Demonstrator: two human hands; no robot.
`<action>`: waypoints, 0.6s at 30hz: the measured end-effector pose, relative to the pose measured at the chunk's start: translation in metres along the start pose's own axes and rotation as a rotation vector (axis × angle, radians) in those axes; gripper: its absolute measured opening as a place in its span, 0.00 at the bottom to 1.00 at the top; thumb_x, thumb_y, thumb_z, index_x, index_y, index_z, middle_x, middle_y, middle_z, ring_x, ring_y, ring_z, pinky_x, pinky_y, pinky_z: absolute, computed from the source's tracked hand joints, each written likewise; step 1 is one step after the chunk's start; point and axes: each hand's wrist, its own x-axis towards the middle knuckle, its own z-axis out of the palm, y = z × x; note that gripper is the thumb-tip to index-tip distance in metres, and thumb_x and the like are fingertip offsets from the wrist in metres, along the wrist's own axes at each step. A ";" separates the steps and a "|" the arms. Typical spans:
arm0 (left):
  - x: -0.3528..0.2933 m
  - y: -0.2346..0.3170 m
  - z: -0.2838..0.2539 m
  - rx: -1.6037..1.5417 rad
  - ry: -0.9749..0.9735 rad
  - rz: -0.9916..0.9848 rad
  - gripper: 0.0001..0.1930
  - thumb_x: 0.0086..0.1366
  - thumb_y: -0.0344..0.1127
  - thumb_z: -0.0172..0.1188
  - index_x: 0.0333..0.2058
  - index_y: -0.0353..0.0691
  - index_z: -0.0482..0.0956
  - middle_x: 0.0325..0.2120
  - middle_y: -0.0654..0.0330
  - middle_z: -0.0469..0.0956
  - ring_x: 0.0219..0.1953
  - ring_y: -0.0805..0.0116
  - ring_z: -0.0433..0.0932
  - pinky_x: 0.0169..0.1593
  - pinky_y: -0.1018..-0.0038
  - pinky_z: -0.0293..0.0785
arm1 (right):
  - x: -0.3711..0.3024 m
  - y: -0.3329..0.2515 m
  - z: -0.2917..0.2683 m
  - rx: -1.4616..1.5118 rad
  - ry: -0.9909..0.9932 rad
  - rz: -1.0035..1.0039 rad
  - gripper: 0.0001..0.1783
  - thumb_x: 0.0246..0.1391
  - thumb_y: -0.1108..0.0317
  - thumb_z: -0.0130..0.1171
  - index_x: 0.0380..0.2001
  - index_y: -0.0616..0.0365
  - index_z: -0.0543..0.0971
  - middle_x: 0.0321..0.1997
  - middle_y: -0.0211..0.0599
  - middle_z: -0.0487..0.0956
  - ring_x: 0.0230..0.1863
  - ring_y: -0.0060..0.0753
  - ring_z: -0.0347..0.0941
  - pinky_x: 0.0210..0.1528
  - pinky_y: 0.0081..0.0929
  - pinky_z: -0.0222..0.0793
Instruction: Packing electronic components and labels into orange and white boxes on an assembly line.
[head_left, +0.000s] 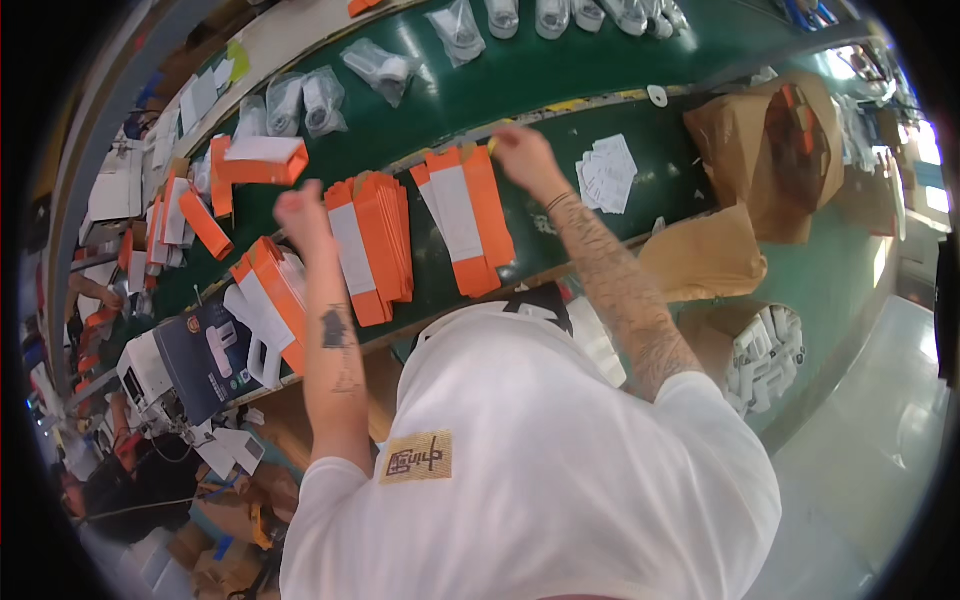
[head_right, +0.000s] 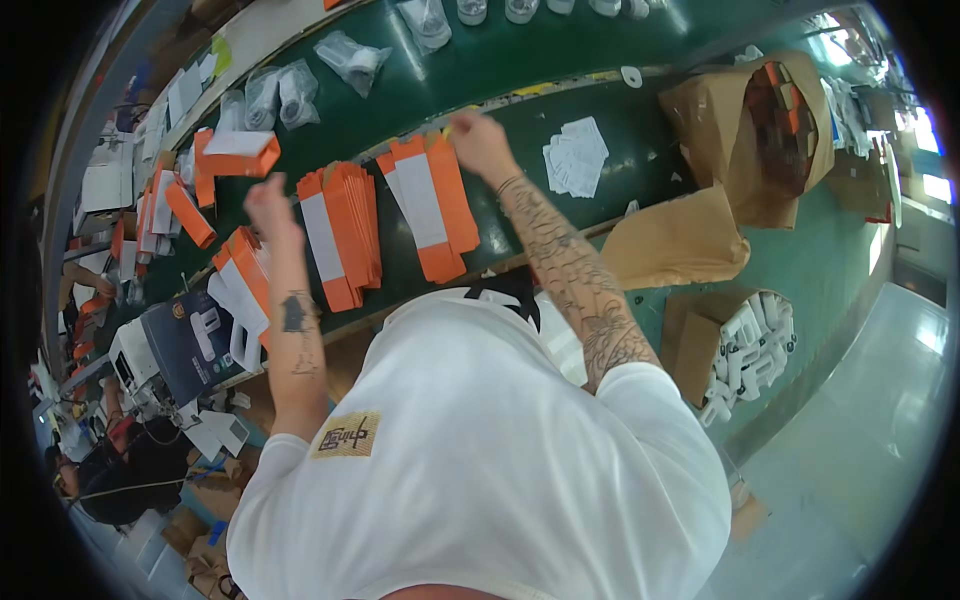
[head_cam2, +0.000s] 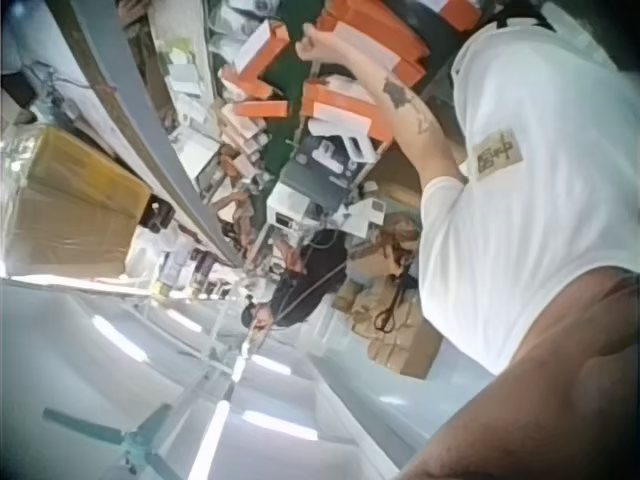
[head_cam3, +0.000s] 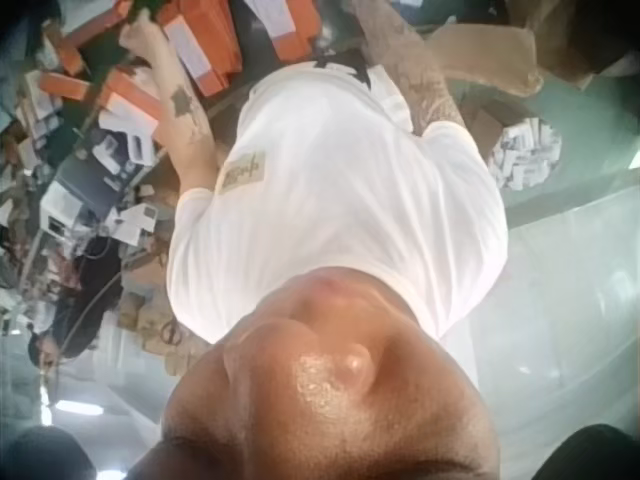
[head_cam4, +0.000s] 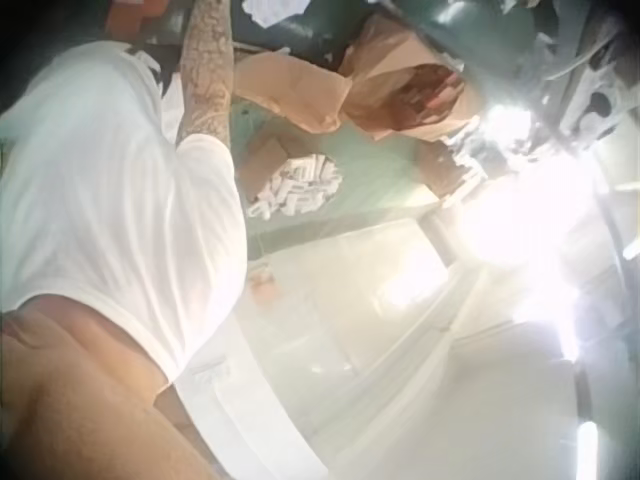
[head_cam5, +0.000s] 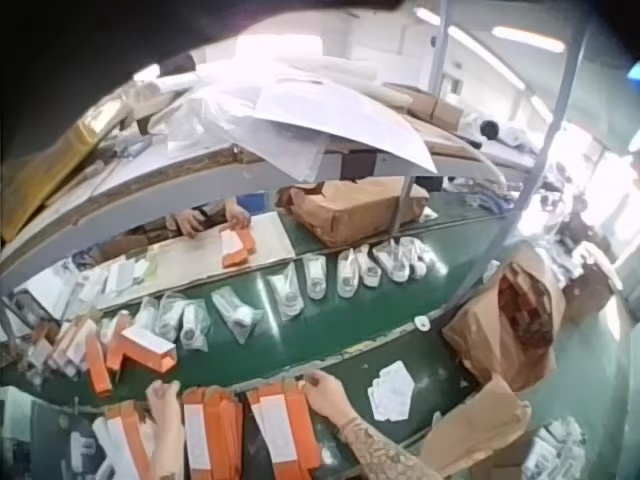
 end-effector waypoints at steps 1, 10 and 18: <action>-0.015 -0.029 0.022 0.082 -0.004 0.144 0.15 0.54 0.38 0.64 0.36 0.34 0.74 0.33 0.52 0.76 0.44 0.59 0.76 0.46 0.67 0.73 | -0.008 0.001 0.024 -0.054 -0.064 0.082 0.26 0.51 0.56 0.60 0.50 0.60 0.77 0.46 0.51 0.80 0.50 0.47 0.76 0.54 0.35 0.70; -0.121 -0.065 0.126 0.337 -0.184 0.554 0.32 0.61 0.50 0.60 0.54 0.29 0.65 0.49 0.40 0.72 0.53 0.49 0.71 0.55 0.61 0.66 | -0.038 -0.010 0.059 -0.038 0.108 0.098 0.24 0.52 0.57 0.60 0.47 0.62 0.71 0.48 0.45 0.76 0.48 0.50 0.74 0.48 0.43 0.71; -0.168 0.014 0.104 -0.217 -0.552 0.213 0.19 0.69 0.43 0.52 0.48 0.33 0.66 0.43 0.51 0.73 0.41 0.65 0.74 0.45 0.71 0.70 | -0.062 -0.057 0.017 0.416 0.331 0.118 0.17 0.60 0.63 0.54 0.48 0.60 0.73 0.35 0.36 0.79 0.35 0.29 0.76 0.39 0.27 0.72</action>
